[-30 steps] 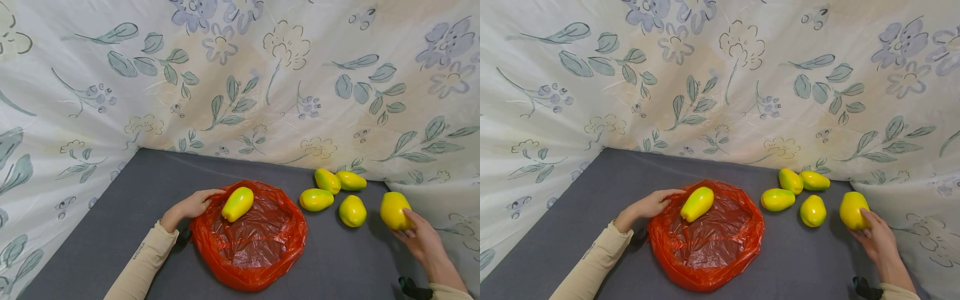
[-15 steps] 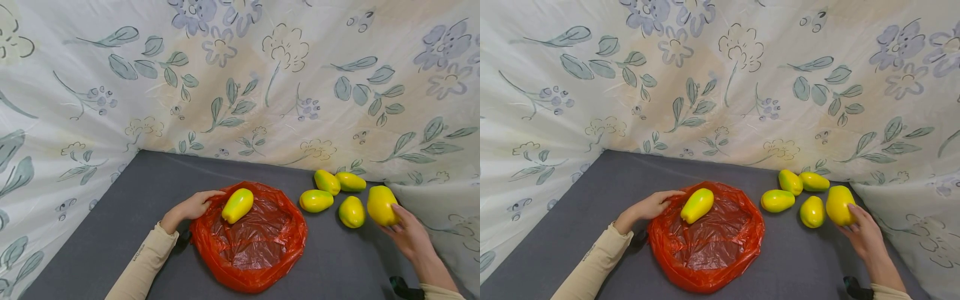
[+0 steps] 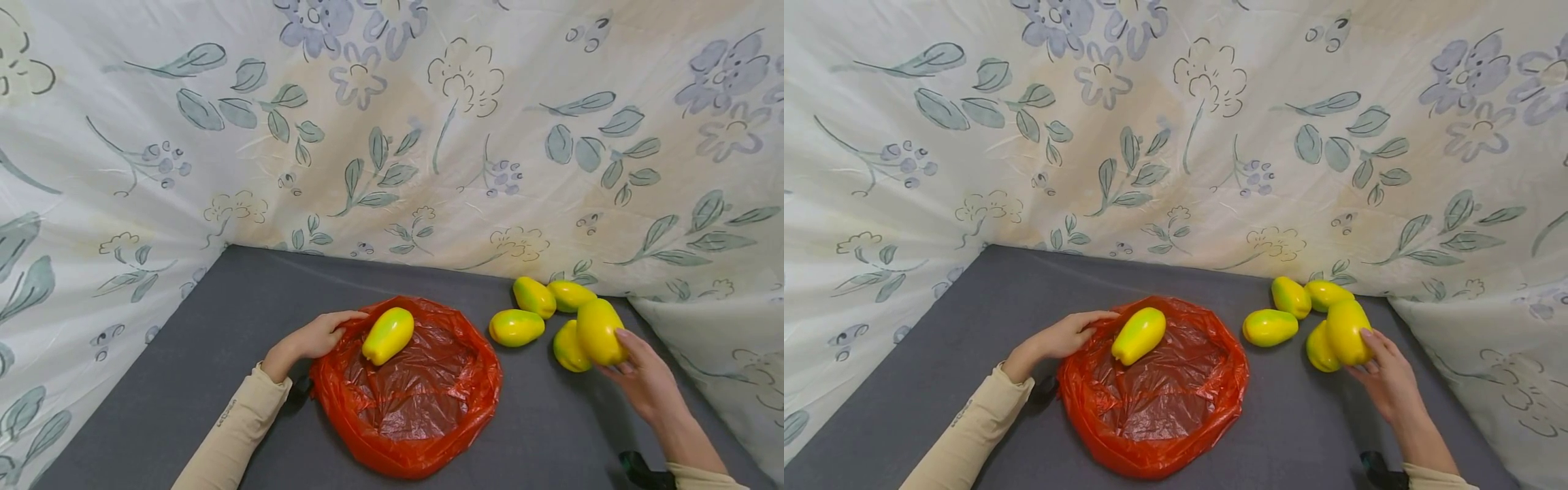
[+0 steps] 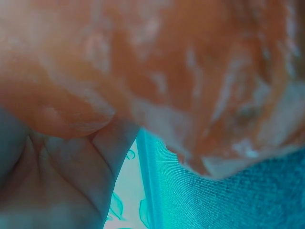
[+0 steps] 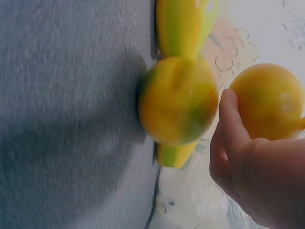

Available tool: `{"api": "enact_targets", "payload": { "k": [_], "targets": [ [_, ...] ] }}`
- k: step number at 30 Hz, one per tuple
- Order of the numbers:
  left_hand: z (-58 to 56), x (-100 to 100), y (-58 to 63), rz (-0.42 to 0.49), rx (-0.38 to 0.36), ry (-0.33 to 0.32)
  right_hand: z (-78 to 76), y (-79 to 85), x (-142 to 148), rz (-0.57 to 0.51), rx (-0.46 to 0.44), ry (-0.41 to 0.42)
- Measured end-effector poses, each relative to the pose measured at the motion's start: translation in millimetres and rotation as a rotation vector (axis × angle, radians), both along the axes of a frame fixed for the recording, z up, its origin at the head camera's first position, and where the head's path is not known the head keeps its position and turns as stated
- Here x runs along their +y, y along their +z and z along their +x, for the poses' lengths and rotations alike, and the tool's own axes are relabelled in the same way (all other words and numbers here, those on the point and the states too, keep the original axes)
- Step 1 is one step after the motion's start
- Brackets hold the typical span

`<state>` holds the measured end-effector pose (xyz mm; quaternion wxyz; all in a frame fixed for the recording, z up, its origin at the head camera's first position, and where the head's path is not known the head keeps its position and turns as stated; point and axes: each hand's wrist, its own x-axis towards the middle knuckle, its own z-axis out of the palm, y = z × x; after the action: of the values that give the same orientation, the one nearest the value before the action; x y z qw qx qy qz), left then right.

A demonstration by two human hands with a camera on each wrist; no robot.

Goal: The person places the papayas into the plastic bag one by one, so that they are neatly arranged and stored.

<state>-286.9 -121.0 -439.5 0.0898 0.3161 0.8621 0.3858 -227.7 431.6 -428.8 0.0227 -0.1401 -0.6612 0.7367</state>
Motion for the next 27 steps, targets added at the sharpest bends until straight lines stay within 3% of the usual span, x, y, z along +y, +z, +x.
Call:
{"api": "enact_targets", "payload": {
  "k": [3, 12, 16, 27],
  "targets": [
    [0.7, 0.2, 0.0, 0.006, -0.016, 0.003, -0.1, 1.4, -6.6, 0.032, -0.027, 0.032],
    [0.0, 0.0, -1.2, -0.02, 0.018, 0.02, 10.1, 15.0, -35.7, -0.004, -0.023, 0.139],
    [-0.2, -0.2, -1.3, -0.016, 0.014, 0.021, 10.5, 16.7, -45.2, 0.021, -0.032, 0.162],
    [0.0, -1.2, -1.6, -0.016, 0.021, 0.018, 11.4, 15.7, -61.6, -0.043, -0.031, 0.235]
  ]
}}
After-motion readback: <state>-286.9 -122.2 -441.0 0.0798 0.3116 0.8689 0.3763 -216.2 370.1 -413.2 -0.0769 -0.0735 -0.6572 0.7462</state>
